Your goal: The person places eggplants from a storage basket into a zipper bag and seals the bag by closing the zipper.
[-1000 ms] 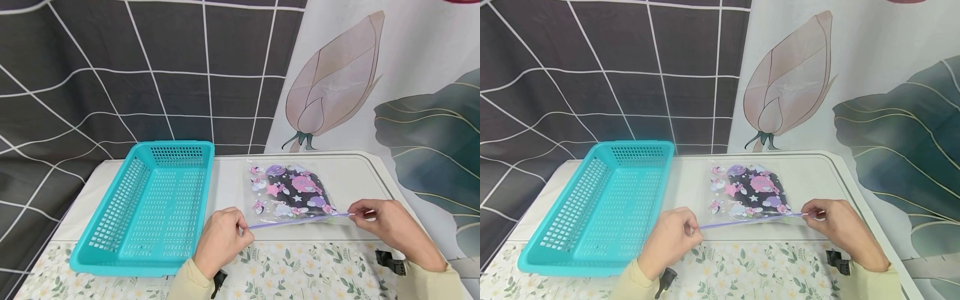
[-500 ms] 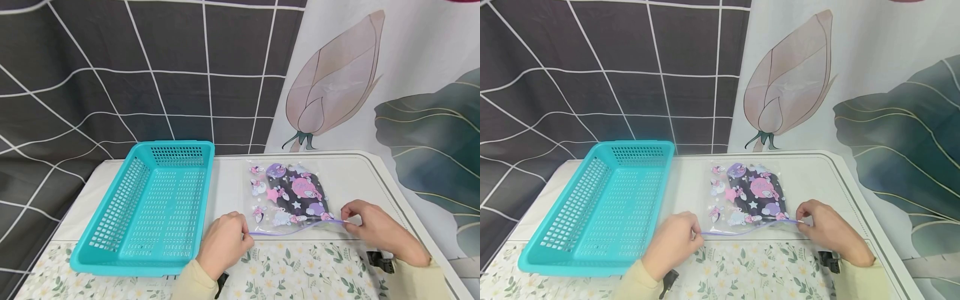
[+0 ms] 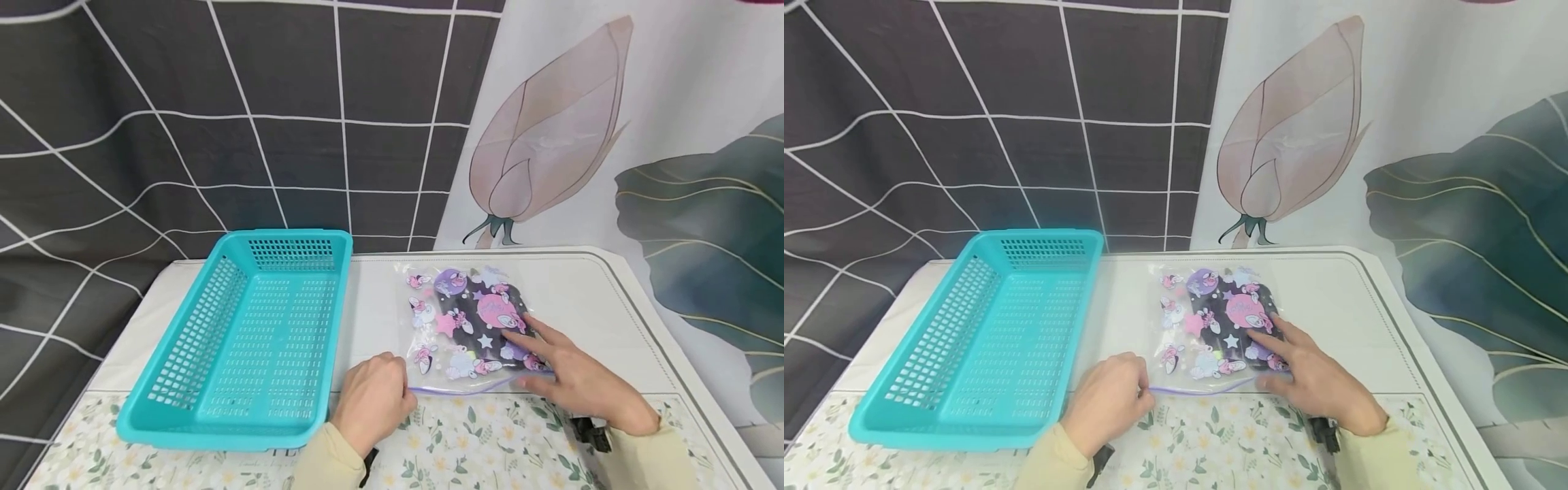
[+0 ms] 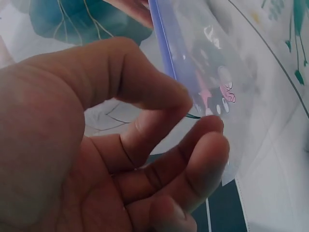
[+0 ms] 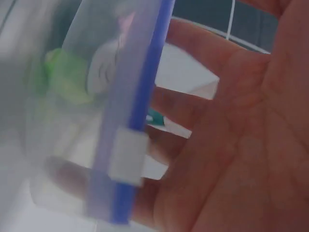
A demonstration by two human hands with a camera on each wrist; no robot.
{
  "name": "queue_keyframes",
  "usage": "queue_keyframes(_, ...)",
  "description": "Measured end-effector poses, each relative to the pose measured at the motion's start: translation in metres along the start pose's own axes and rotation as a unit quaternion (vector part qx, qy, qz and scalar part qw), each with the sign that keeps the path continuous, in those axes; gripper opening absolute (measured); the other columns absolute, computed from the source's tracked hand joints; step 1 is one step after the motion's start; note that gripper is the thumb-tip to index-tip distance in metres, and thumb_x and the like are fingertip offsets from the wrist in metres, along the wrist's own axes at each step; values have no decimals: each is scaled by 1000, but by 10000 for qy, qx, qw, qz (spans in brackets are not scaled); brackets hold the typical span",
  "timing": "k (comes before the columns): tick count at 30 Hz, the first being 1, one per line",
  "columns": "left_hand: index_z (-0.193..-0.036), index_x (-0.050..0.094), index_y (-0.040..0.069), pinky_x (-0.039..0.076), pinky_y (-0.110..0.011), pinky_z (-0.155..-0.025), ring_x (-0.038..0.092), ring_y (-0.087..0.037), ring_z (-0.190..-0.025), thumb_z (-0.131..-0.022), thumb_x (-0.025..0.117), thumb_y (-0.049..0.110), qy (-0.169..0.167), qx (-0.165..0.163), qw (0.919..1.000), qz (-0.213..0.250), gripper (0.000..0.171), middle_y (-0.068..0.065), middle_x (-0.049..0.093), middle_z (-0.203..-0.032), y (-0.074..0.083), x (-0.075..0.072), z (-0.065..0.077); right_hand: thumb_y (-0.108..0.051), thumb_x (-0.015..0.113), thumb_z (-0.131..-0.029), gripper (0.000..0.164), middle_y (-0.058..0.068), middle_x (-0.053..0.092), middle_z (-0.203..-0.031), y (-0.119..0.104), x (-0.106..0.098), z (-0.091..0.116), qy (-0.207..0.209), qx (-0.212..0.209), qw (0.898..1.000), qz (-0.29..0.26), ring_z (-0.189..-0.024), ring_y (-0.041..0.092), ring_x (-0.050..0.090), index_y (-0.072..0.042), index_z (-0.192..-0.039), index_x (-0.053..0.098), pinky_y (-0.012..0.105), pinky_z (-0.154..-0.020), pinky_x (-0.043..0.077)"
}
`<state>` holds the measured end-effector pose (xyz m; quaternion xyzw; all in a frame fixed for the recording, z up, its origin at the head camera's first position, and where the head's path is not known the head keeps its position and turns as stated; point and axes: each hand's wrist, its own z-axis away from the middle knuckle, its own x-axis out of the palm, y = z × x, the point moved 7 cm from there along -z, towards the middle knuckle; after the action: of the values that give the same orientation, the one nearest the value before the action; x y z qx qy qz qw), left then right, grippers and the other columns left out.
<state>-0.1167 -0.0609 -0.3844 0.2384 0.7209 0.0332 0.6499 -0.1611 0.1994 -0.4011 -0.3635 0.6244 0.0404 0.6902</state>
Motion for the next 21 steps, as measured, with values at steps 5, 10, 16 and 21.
queue_keyframes(5, -62, 57, 13, 36, -27, -45, 44, -12, -48, -68, 75, 8, 226, -110, 9993, -269, 20, 5, 45, -59, -2, -1, 1, -28, 79, -86, 67, 29, 25, -159, -9, 13, -5, -19, -75, 9999, 123, -140, 53, 29, -16, -147, 53, 65, -100, 40)
queue_keyframes(10, -67, 62, 8, 38, -28, -45, 45, -13, -49, -71, 76, 9, 228, -235, 9987, -400, 15, 2, 47, -60, -2, 0, 1, -16, 79, -85, 65, 29, 25, -159, -9, 19, -11, 135, 355, 9988, 316, -142, 52, 28, -15, -146, 54, 64, -102, 39)
queue_keyframes(16, -71, 65, 6, 41, -30, -46, 49, -15, -50, -73, 77, 10, 270, -318, 9976, -554, 13, 0, 51, -62, -3, 1, 0, -7, 78, -85, 63, 30, 29, -157, -7, 22, -16, 509, 213, 9958, 727, -139, 53, 32, -14, -144, 56, 62, -98, 44)
queue_keyframes(21, -70, 65, 5, 41, -30, -45, 51, -17, -50, -73, 77, 8, 554, -355, 9955, -679, 12, -1, 51, -61, -5, 3, -3, -3, 78, -84, 63, 32, 29, -156, -9, 22, -17, 673, -8, 9942, 837, -138, 55, 32, -14, -142, 58, 64, -99, 43)
